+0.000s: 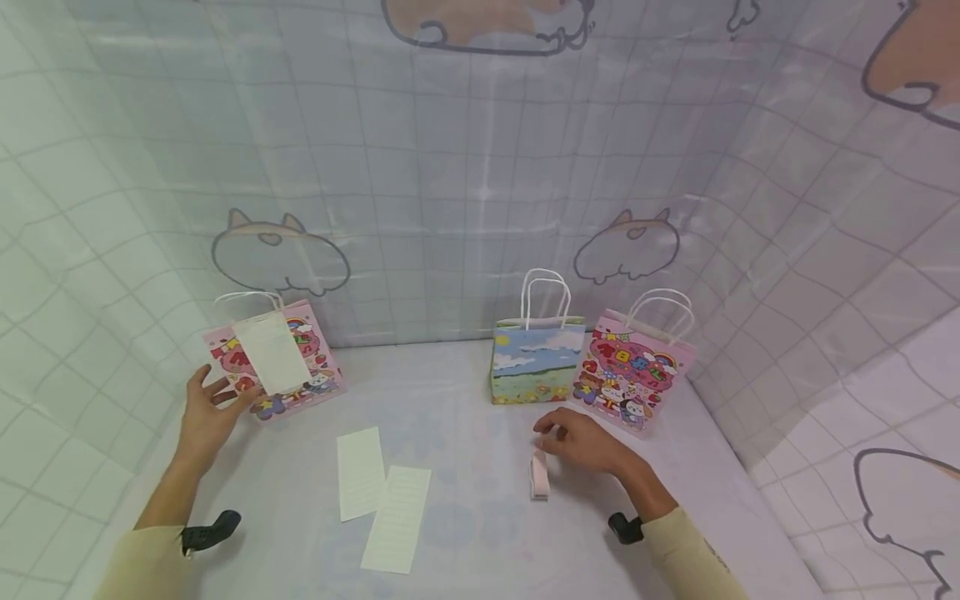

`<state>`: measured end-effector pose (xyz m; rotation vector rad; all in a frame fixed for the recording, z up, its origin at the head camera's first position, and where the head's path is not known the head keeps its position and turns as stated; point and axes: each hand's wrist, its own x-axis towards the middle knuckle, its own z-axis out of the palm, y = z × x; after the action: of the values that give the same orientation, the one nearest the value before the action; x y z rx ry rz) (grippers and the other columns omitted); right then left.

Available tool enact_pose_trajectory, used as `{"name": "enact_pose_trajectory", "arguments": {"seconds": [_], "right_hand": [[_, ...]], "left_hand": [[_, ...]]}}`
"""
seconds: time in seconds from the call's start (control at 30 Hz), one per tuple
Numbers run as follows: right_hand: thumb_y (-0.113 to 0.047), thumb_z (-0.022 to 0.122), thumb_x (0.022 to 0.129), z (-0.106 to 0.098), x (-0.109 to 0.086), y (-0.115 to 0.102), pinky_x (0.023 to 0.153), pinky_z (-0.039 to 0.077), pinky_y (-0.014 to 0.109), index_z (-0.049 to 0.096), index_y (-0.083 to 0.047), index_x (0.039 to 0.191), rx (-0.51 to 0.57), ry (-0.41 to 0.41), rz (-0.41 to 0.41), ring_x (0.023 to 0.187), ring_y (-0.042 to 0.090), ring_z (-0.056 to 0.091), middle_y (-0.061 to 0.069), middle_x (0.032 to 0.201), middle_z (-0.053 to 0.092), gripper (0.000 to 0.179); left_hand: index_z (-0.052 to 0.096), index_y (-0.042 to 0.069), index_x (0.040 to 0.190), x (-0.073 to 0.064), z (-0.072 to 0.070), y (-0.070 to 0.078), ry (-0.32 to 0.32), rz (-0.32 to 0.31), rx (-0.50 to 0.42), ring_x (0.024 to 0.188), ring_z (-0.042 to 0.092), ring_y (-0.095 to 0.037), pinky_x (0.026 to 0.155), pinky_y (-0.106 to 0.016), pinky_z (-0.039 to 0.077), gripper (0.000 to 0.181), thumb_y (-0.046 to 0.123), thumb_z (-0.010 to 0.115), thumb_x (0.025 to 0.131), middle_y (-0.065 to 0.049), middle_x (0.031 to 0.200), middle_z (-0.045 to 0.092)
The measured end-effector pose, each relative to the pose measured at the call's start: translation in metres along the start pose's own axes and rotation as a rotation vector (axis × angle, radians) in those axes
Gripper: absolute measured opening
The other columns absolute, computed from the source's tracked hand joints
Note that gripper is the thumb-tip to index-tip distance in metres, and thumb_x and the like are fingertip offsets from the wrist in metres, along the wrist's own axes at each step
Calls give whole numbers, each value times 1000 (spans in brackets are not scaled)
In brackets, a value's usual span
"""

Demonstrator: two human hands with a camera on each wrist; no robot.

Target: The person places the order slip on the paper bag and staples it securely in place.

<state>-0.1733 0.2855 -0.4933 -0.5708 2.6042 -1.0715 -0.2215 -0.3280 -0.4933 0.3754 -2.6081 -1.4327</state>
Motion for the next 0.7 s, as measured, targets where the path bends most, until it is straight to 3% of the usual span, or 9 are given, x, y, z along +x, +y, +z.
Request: {"name": "enact_pose_trajectory", "arguments": {"seconds": [0.2,0.33,0.47,0.6,0.7], "right_hand": [[-33,64,100,-13,3,-4,76,51,29,69,-16,121,-23,186,-28,94,15,59,4,115,68,28],[-31,64,100,-25,3,-9,70,51,29,71,-16,118,-41,319,-51,84,15,59,-2,105,68,24],[-34,61,102,-38,0,-16,65,51,28,69,-10,120,-4,405,-19,79,17,59,0,100,69,31],[-32,58,104,-51,-4,-24,68,53,29,68,-7,122,62,470,-22,84,22,63,6,104,70,33],[-29,57,104,-60,-6,-30,72,54,28,67,-4,121,96,511,-56,88,23,64,13,107,70,32]], "left_hand": [[1,0,157,-8,-5,-11,-63,-106,65,131,44,-49,101,-59,43,108,58,65,92,-34,150,36],[16,-9,150,-10,-7,-18,-163,-164,131,126,45,-50,102,-60,41,94,54,60,96,-36,144,37],[29,-12,144,-10,-4,-23,-259,-114,224,123,47,-48,99,-58,42,80,49,58,99,-35,138,42],[38,-14,136,-12,4,-23,-272,-17,299,116,53,-46,92,-55,46,74,46,60,99,-34,129,53],[40,-14,135,-16,10,-18,-273,-15,329,114,54,-45,91,-59,43,76,49,61,97,-33,126,55]]}}
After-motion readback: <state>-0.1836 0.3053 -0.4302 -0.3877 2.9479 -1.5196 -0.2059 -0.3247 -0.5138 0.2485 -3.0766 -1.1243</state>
